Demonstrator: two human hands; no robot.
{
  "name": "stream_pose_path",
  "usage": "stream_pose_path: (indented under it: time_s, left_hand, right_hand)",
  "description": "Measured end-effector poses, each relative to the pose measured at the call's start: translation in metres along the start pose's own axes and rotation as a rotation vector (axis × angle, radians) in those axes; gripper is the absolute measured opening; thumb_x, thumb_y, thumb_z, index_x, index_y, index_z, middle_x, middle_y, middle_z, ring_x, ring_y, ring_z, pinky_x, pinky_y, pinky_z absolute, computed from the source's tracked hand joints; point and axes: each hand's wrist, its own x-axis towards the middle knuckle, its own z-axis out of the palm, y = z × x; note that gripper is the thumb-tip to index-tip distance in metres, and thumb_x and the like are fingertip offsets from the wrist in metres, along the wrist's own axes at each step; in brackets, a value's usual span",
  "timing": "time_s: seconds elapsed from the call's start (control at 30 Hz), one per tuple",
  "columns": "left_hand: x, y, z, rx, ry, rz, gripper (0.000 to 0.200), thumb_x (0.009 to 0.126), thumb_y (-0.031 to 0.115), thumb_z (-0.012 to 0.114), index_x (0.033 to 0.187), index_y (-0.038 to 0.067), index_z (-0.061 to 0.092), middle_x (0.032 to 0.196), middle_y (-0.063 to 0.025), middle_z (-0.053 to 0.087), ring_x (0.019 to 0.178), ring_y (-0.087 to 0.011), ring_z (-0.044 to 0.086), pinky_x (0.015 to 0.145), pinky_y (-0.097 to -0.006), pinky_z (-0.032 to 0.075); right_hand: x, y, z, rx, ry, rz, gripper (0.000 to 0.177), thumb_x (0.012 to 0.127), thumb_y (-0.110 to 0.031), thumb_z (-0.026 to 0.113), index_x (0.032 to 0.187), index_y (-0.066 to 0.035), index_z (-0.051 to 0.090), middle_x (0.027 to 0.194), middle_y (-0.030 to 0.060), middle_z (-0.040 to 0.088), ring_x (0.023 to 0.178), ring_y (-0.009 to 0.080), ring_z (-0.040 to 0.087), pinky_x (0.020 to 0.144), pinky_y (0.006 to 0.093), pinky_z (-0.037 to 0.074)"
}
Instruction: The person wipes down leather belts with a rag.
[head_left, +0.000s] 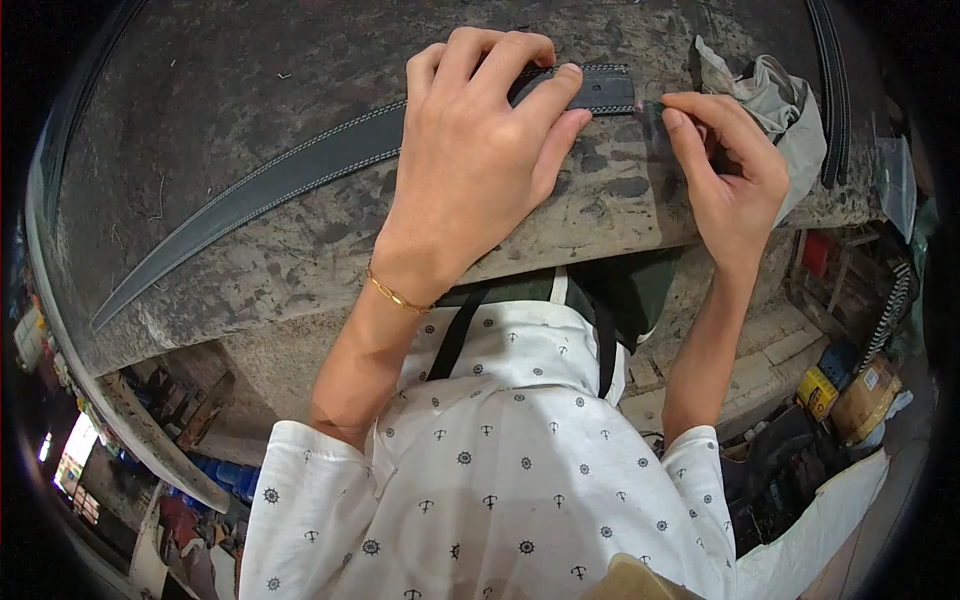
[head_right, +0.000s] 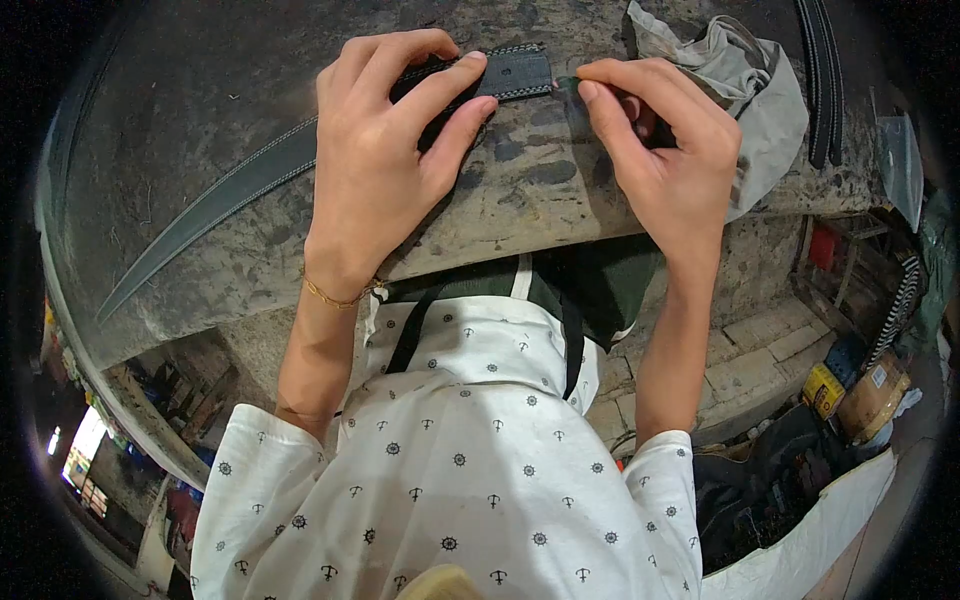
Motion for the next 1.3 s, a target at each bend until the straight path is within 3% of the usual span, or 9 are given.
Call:
stream_pose_path:
  time_s: [1.3]
  left_hand:
    - [0.0019,0.0004,-0.0011,0.002,-0.009,0.000,0.027,0.080,0.019,0.081,0.105,0.010,0.077,0.109,-0.0019,0.067,0.102,-0.0232,0.059,0.090,-0.0387,0.044]
  right_hand:
    - [0.0014,0.0010,0.0007,-0.035,-0.014,-0.040,0.011,0.085,0.001,0.074,0.096,0.000,0.074,0.079,0.0038,0.066,0.065,0.0091,0.054,0.059,0.0225,0.043]
